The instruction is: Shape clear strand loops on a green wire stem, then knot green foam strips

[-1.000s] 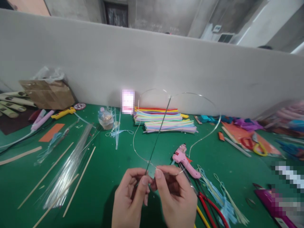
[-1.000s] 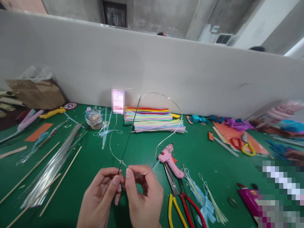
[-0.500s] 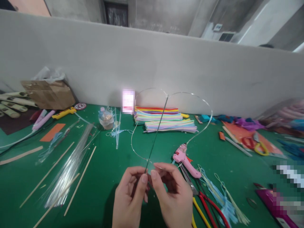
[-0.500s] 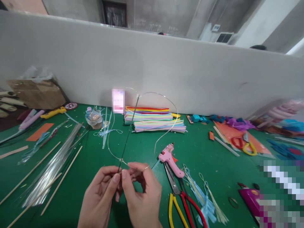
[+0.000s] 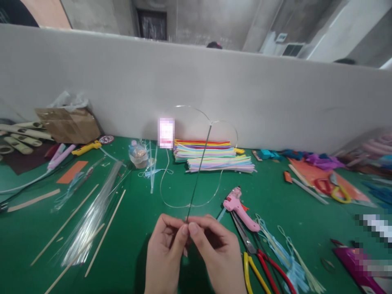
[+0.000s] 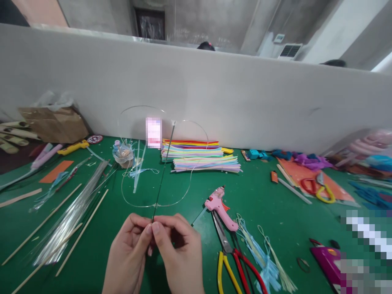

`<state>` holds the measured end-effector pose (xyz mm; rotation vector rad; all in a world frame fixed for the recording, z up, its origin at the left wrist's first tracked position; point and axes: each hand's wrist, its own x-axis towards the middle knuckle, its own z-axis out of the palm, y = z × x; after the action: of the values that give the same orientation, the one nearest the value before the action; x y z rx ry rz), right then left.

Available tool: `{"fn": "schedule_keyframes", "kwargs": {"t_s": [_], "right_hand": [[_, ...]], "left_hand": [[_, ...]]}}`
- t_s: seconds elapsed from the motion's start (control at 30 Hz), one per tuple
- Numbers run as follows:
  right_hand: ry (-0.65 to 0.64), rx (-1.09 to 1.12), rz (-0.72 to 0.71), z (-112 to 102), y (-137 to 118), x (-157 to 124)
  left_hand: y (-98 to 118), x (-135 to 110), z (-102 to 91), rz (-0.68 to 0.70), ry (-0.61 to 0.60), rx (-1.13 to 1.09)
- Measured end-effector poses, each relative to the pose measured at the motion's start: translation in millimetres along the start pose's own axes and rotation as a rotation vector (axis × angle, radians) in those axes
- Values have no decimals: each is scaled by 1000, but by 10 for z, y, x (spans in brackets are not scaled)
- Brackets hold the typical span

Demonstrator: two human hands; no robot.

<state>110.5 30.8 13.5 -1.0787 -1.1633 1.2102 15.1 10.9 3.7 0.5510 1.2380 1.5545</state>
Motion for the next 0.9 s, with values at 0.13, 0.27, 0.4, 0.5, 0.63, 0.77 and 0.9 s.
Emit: {"fn": "schedule_keyframes", "kwargs": {"t_s": [0.13,0.27,0.4,0.5,0.63,0.77,0.9], "right_hand": [[-25,79,99,-11,-1,22],[-41,146,255,-35,-19,50],[-59,152,301,-77,-31,57],[-44,129,249,-96,-36,54],[-37,102,188,-95,-51,47],[-8,45,121,-124,-29,34],[60,-72,86,-183,30,25]], "left_hand": [[21,10,31,-40,-23,-56],[69,12,53,-98,-79,-141],[97,6,61,-133,-120,-152],[95,-8,70,-157,-162,-179],[80,-48,73,-162,-194,-196],[73,-42,-22,-101,-251,-72],[187,178,-261,205,-285,450]]}}
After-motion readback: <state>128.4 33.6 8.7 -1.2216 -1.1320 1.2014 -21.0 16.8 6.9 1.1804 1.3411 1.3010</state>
